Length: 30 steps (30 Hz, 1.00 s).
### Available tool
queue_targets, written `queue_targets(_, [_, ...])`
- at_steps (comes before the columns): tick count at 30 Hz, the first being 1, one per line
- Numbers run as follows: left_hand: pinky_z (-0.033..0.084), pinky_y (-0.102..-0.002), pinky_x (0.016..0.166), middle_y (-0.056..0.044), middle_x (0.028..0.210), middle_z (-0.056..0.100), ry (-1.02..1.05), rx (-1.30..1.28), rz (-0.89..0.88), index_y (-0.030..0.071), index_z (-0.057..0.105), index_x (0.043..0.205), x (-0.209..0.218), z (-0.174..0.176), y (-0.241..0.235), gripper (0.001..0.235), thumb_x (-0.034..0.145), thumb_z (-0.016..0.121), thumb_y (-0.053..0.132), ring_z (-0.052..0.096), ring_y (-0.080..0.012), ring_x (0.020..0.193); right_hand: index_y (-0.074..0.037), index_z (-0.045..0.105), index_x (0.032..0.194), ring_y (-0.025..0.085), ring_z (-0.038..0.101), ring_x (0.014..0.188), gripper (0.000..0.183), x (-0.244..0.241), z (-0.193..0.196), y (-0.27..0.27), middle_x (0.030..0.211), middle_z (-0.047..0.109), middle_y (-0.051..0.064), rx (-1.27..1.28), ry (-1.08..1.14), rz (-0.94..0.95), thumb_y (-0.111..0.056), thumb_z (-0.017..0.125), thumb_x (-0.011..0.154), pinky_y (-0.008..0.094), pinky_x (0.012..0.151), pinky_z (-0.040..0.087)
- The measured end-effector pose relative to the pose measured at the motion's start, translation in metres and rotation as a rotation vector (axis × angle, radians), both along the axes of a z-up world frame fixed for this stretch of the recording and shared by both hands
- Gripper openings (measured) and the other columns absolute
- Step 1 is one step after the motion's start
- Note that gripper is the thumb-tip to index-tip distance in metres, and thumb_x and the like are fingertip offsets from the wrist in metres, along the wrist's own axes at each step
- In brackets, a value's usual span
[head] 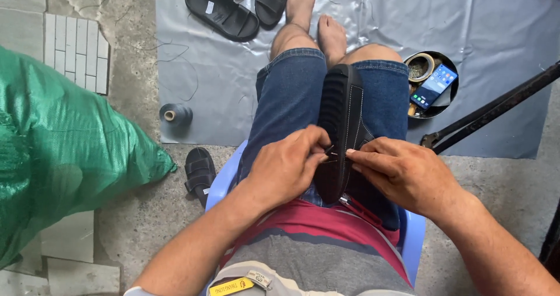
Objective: The person sits on a blue plastic chair and sews a black shoe held between their legs using a needle and thread. They repeatedly push the needle through the shoe's upper and pull the thread to create stitches.
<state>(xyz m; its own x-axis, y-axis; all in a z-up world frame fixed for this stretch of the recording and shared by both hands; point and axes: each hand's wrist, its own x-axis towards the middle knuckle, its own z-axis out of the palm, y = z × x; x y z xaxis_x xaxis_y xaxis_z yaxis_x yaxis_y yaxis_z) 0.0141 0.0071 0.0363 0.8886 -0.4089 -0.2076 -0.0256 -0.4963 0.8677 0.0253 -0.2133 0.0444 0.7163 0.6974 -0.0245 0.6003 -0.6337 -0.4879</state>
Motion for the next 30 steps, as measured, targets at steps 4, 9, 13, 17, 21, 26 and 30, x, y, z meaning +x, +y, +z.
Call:
queue_targets(4, [0.046,-0.048,0.06,-0.002,0.094,0.064,0.11,0.128,-0.113,0.015,0.041,0.105,0.006,0.017,-0.007,0.024,0.081,0.047,0.015,0.062,-0.0293,0.084,-0.021,0.059,0.11,0.019,0.06,0.065,0.026,-0.002,-0.005,-0.001,0.088,0.059,-0.001,-0.043,0.01,-0.008,-0.022,0.057,0.084,0.032,0.049,0.047])
queue_targets(9, [0.047,-0.056,0.051,-0.009,0.091,0.049,0.065,0.324,-0.288,0.028,0.037,0.133,0.009,0.025,-0.009,0.061,0.076,0.039,0.009,0.057,-0.0423,0.066,-0.027,0.055,0.115,0.02,0.062,0.069,0.035,0.005,0.009,-0.007,0.09,0.056,-0.003,-0.213,0.113,-0.022,-0.025,0.055,0.081,0.037,0.047,0.05])
queue_targets(13, [0.044,-0.052,0.043,-0.008,0.091,0.047,0.003,0.332,-0.3,0.032,0.041,0.131,0.009,0.02,-0.003,0.051,0.084,0.041,0.012,0.057,-0.0376,0.062,-0.053,0.036,0.13,0.017,0.061,0.069,0.053,0.019,0.034,-0.037,0.09,0.051,-0.009,-0.66,0.351,-0.073,-0.036,0.048,0.081,0.039,0.052,0.052])
queue_targets(17, [0.05,-0.053,0.05,-0.005,0.109,0.046,-0.041,0.266,-0.228,0.021,0.049,0.126,0.007,0.025,-0.011,0.051,0.079,0.059,0.04,0.059,-0.0316,0.083,-0.055,0.035,0.13,0.013,0.059,0.074,0.058,0.015,0.039,-0.048,0.091,0.051,-0.009,-0.614,0.347,-0.188,-0.03,0.048,0.08,0.036,0.053,0.05])
queue_targets(21, [0.05,-0.047,0.043,-0.006,0.097,0.047,-0.229,0.195,-0.093,0.02,0.054,0.117,-0.002,0.009,-0.026,0.052,0.072,0.069,0.042,0.06,-0.0284,0.078,-0.048,0.038,0.131,0.015,0.06,0.078,0.057,0.014,0.037,-0.046,0.095,0.053,-0.005,-0.462,0.313,-0.13,-0.029,0.051,0.079,0.037,0.054,0.053])
queue_targets(26, [0.049,-0.039,0.04,-0.005,0.084,0.045,-0.268,0.088,-0.061,0.016,0.062,0.101,-0.007,-0.002,-0.032,0.023,0.082,0.063,0.029,0.057,-0.022,0.063,-0.042,0.045,0.129,0.012,0.06,0.061,0.05,0.013,0.032,-0.049,0.081,0.056,-0.006,-0.251,0.42,-0.16,-0.022,0.049,0.083,0.029,0.053,0.049])
queue_targets(30, [0.048,-0.041,0.038,-0.004,0.083,0.045,-0.222,0.081,-0.036,0.017,0.064,0.094,-0.01,-0.004,-0.035,0.014,0.084,0.059,0.025,0.057,-0.0232,0.06,-0.037,0.045,0.13,0.012,0.057,0.061,0.05,0.013,0.031,-0.048,0.076,0.056,-0.005,-0.161,0.411,-0.141,-0.018,0.049,0.083,0.028,0.054,0.047])
